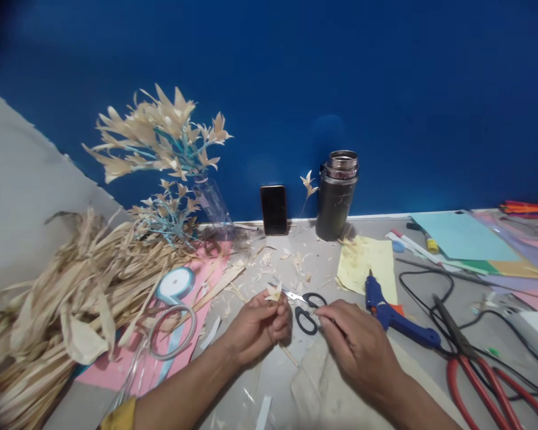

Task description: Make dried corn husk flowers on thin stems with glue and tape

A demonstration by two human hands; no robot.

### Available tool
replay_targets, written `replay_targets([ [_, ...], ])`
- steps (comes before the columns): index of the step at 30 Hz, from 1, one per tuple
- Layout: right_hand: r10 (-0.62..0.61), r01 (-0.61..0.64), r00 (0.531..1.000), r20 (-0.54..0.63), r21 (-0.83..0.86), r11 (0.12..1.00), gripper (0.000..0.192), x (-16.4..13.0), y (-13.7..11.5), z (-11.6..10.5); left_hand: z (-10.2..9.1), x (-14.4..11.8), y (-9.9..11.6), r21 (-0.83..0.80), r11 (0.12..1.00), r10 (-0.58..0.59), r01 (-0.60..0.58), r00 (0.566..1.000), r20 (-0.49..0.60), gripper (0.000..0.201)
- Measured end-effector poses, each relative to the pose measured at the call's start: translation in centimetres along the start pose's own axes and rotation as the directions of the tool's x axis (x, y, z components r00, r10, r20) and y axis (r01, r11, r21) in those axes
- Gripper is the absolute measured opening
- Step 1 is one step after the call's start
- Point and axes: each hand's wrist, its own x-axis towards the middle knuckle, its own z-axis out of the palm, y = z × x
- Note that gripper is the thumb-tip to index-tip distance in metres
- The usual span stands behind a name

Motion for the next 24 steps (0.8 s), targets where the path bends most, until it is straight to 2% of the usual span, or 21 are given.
replay_targets([
  [4, 0.020, -0.019, 0.999, 0.029, -0.049, 0.999, 0.023, -0.2, 0.2, -0.1, -0.3, 0.5, 1.7, -0.039, 0.999, 0.011, -0.010, 1.000, 0.023, 0.031],
  [9, 0.103, -0.101, 0.994, 0.029, -0.066, 0.993, 0.033, -0.1, 0.2, -0.7, 0.5, 0.6, 4.5, -0.051, 0.988, 0.143, -0.148, 0.985, -0.096, 0.022],
  [13, 0.258, -0.256, 0.965, -0.047, 0.035, 0.966, 0.040, 0.7, -0.6, -1.9, 1.7, -1.8, 6.1, -0.025, 0.990, 0.137, -0.140, 0.986, -0.091, 0.025],
  [16, 0.315, -0.307, 0.947, -0.063, 0.112, 0.945, 0.045, 1.9, -3.5, -2.1, 1.5, -4.9, 6.8, 0.027, 0.993, 0.115, -0.113, 0.992, -0.054, 0.029],
  [17, 0.317, -0.311, 0.948, -0.031, 0.133, 0.941, 0.042, 2.3, -4.8, -1.6, 1.2, -5.9, 6.8, 0.042, 0.994, 0.106, -0.104, 0.993, -0.055, 0.034],
  [19, 0.241, -0.250, 0.968, 0.074, 0.163, 0.954, 0.026, 2.9, -7.5, 0.4, 0.2, -7.3, 6.8, 0.056, 0.992, 0.116, -0.111, 0.989, -0.088, 0.041],
  [21, 0.062, -0.082, 0.974, 0.216, 0.087, 0.993, 0.023, 3.2, -9.4, 3.5, -0.9, -7.8, 6.6, 0.057, 0.990, 0.137, -0.131, 0.981, -0.136, 0.046],
  [22, -0.018, 0.014, 0.962, 0.273, 0.017, 1.000, 0.021, 3.1, -9.8, 5.1, -1.4, -7.8, 6.3, 0.055, 0.988, 0.149, -0.142, 0.977, -0.156, 0.047],
  [24, -0.073, 0.113, 0.935, 0.348, -0.096, 0.989, 0.019, 2.8, -9.8, 7.7, -2.3, -7.6, 5.7, 0.051, 0.986, 0.163, -0.156, 0.970, -0.178, 0.049],
])
